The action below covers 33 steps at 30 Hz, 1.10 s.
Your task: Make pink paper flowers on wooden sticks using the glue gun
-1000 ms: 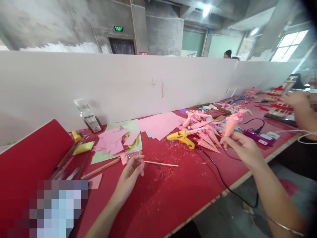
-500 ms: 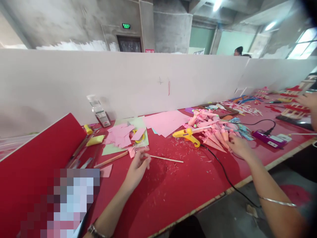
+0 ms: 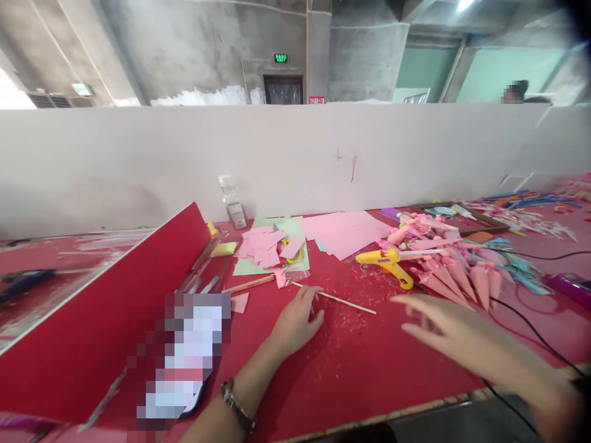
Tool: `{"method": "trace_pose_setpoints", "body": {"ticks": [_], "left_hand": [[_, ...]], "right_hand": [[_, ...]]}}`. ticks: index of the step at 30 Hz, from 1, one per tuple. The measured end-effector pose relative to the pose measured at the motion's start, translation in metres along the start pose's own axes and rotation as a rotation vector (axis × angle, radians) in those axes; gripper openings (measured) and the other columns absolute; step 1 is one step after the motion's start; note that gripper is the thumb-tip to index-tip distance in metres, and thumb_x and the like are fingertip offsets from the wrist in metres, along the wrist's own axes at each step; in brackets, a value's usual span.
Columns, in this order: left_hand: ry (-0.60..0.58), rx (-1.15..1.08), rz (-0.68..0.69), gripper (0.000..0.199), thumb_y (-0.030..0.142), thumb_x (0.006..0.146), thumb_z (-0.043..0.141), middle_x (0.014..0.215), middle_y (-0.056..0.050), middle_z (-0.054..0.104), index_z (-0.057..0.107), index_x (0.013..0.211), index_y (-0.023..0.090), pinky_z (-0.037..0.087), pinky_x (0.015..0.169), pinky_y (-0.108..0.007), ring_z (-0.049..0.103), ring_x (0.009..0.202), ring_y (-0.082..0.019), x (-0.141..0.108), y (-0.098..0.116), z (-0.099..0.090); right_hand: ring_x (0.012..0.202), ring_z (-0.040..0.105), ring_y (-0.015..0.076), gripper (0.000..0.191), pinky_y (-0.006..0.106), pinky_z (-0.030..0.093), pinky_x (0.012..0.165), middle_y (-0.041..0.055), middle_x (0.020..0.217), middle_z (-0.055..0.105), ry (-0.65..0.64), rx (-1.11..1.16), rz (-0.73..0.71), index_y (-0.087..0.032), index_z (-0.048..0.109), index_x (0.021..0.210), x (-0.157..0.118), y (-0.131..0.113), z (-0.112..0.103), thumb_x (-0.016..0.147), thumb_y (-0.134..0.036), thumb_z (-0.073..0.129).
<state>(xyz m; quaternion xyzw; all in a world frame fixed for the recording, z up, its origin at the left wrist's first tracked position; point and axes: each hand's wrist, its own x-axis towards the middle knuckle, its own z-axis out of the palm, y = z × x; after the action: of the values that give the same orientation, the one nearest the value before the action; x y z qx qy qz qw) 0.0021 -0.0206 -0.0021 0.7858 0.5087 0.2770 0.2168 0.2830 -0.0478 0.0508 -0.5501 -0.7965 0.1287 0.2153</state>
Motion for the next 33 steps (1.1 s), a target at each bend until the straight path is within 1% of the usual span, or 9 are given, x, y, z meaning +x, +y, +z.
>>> {"method": "trace_pose_setpoints", "body": {"ticks": [2,4,8,12,15,20,26,29,33], "left_hand": [[-0.011,0.037,0.018,0.028,0.018,0.075,0.041,0.095,-0.004,0.049,0.045,0.103,0.02,0.042,0.065,-0.025,0.05,0.068,-0.012,0.0,0.002,-0.002],[-0.037,0.074,0.044,0.022,0.016,0.074,0.041,0.092,-0.004,0.051,0.05,0.094,0.019,0.041,0.065,-0.024,0.05,0.071,-0.012,0.0,0.003,-0.004],[-0.077,0.143,0.097,0.019,0.011,0.072,0.04,0.085,-0.003,0.054,0.052,0.085,0.019,0.04,0.066,-0.022,0.051,0.076,-0.014,0.0,0.006,-0.008],[-0.095,0.203,0.098,0.017,0.012,0.074,0.039,0.084,-0.003,0.055,0.052,0.083,0.019,0.039,0.066,-0.022,0.052,0.077,-0.014,-0.001,0.008,-0.01],[-0.075,0.221,0.059,0.017,0.014,0.075,0.04,0.086,-0.003,0.056,0.049,0.087,0.02,0.039,0.066,-0.023,0.052,0.078,-0.015,-0.001,0.009,-0.011],[-0.043,0.199,-0.007,0.018,0.016,0.075,0.04,0.088,-0.004,0.055,0.044,0.093,0.019,0.04,0.061,-0.023,0.053,0.076,-0.016,-0.002,0.007,-0.009],[-0.067,0.251,0.061,0.027,0.018,0.076,0.042,0.096,-0.006,0.051,0.051,0.101,0.02,0.041,0.072,-0.027,0.052,0.082,-0.016,-0.002,0.006,-0.008],[-0.087,0.259,0.114,0.03,0.015,0.075,0.043,0.096,-0.005,0.052,0.053,0.102,0.022,0.04,0.078,-0.027,0.051,0.087,-0.016,-0.001,0.005,-0.009],[-0.109,0.324,0.15,0.028,0.015,0.075,0.042,0.091,-0.005,0.052,0.054,0.099,0.021,0.041,0.074,-0.026,0.051,0.082,-0.016,0.001,0.004,-0.011]], "right_hand": [[0.102,0.051,0.0241,0.041,0.037,0.041,0.084,0.006,0.115,0.054,-0.165,-0.095,-0.118,-0.027,0.046,0.116,0.012,-0.033,0.016,0.076,-0.033,0.049],[0.108,0.047,0.0253,0.045,0.037,0.041,0.084,0.01,0.12,0.048,-0.212,-0.193,-0.175,-0.022,0.041,0.121,0.03,-0.053,0.035,0.076,-0.026,0.049],[0.093,0.056,0.0231,0.027,0.03,0.044,0.072,0.0132,0.1,0.058,-0.288,-0.372,-0.131,-0.015,0.052,0.103,0.063,-0.066,0.068,0.077,-0.012,0.044],[0.075,0.061,0.0221,0.018,0.027,0.042,0.06,0.0112,0.079,0.063,-0.323,-0.461,-0.064,-0.014,0.053,0.087,0.073,-0.066,0.078,0.078,-0.008,0.038],[0.075,0.061,0.0231,0.012,0.026,0.039,0.059,0.0097,0.078,0.063,-0.316,-0.386,-0.137,-0.015,0.053,0.083,0.073,-0.067,0.078,0.076,-0.013,0.044],[0.075,0.059,0.0174,0.013,0.022,0.038,0.061,0.007,0.08,0.063,-0.34,-0.04,-0.229,-0.015,0.054,0.085,0.08,-0.075,0.078,0.077,-0.015,0.043],[0.082,0.057,0.0161,0.023,0.023,0.04,0.069,0.0055,0.089,0.062,-0.247,-0.024,-0.224,-0.017,0.053,0.1,0.11,-0.081,0.065,0.079,-0.019,0.043],[0.095,0.053,0.0175,0.037,0.024,0.039,0.077,0.0097,0.106,0.056,-0.064,-0.178,-0.129,-0.015,0.038,0.119,0.141,-0.086,0.064,0.082,-0.022,0.04],[0.113,0.038,0.0231,0.051,0.03,0.034,0.086,0.0183,0.123,0.041,0.017,-0.252,-0.05,-0.007,0.022,0.128,0.19,-0.092,0.082,0.081,-0.017,0.04]]}}
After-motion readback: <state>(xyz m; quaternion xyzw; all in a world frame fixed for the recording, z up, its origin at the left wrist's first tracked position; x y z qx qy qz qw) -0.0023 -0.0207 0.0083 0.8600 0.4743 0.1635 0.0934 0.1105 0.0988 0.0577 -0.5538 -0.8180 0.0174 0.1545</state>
